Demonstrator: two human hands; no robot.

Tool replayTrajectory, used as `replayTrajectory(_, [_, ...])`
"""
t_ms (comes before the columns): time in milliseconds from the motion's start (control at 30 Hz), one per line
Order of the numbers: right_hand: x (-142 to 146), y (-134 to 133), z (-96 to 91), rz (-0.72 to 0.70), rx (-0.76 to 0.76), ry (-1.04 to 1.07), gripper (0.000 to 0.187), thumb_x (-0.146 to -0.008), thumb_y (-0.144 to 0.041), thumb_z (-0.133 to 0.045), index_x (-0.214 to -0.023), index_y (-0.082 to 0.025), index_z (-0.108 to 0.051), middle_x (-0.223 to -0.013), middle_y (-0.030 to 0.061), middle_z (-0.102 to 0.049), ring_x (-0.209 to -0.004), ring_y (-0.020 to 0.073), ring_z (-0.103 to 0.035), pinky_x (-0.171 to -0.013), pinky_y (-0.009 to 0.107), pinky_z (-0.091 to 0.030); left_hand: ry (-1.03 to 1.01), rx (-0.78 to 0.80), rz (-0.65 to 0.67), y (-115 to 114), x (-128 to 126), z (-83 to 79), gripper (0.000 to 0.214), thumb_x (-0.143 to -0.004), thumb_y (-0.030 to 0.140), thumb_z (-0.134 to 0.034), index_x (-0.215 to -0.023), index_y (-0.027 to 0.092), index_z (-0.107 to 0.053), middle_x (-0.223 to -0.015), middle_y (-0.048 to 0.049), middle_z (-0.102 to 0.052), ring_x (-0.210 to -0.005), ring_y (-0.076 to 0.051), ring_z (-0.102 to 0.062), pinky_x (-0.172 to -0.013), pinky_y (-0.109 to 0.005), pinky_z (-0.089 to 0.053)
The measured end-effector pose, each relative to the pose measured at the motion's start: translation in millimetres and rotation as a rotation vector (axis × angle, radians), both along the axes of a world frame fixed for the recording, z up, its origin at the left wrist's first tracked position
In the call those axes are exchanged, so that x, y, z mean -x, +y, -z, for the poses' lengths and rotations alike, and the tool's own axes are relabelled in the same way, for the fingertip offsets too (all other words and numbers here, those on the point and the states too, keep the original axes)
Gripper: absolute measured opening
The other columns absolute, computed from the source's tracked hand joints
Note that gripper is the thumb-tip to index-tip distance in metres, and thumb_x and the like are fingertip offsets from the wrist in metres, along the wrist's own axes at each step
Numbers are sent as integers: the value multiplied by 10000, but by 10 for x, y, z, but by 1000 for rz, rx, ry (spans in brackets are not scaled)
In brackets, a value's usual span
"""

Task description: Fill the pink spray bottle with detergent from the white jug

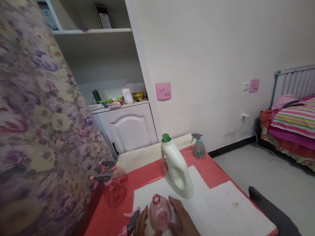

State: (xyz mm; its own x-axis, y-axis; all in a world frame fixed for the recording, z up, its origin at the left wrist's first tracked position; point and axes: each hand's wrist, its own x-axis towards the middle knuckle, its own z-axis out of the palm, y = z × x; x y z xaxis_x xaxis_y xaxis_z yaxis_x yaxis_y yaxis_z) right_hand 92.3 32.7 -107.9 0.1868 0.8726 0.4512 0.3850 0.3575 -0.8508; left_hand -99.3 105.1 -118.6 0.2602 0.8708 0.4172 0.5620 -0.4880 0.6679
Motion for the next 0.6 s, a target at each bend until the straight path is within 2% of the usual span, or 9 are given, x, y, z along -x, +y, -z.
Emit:
replayTrajectory(33, [-32,-48,-72,22,-14,-5,592,-864,-313,-611,-1433,-256,-457,-1440,150,-553,-1307,307,-557,-1064,484,-494,13,-19,3,13,-17,-7,637,-799,336,-573,-1376,103,-436,-1464,-203,-503,-1443,-351,-360,-1172,-522,-342])
replayTrajectory(100, [-140,-137,-285,96,-56,-3,485,-887,-303,-587,-1368,-268,-525,-1333,121,-626,-1196,282,-630,-995,434,-546,28,-15,37,39,-59,-41,718,-776,326,-602,-1420,112,-369,-1493,-196,-481,-1473,-346,-315,-1203,-531,-288])
replayTrajectory(200, [-408,-180,-645,289,-75,7,334,-895,-341,-584,-1216,-254,-611,-1196,99,-666,-1076,266,-653,-949,418,-543,0,32,120,75,-133,-111,829,-758,354,-631,-1468,141,-262,-1516,-191,-460,-1432,-316,-403,-1179,-487,-350])
replayTrajectory(300, [-702,-80,-857,430,-29,114,343,-853,-392,-628,-1155,-231,-611,-1182,99,-664,-1053,267,-654,-931,432,-541,1,51,124,101,-194,-172,797,-772,329,-601,-1468,134,-266,-1484,-189,-507,-1393,-307,-464,-1164,-471,-379])
replayTrajectory(433, [-908,159,-896,383,23,232,433,-751,-429,-722,-1110,-201,-635,-1181,117,-686,-1100,298,-644,-940,453,-524,92,-8,75,117,-229,-236,708,-756,307,-607,-1418,150,-412,-1406,-173,-592,-1349,-336,-511,-1187,-510,-346])
replayTrajectory(600, [-923,419,-954,261,57,287,418,-696,-504,-747,-929,-163,-683,-895,69,-738,-848,267,-683,-779,388,-554,78,-61,74,85,-274,-273,562,-815,338,-555,-1349,184,-473,-1314,-164,-644,-1257,-294,-594,-1089,-437,-479])
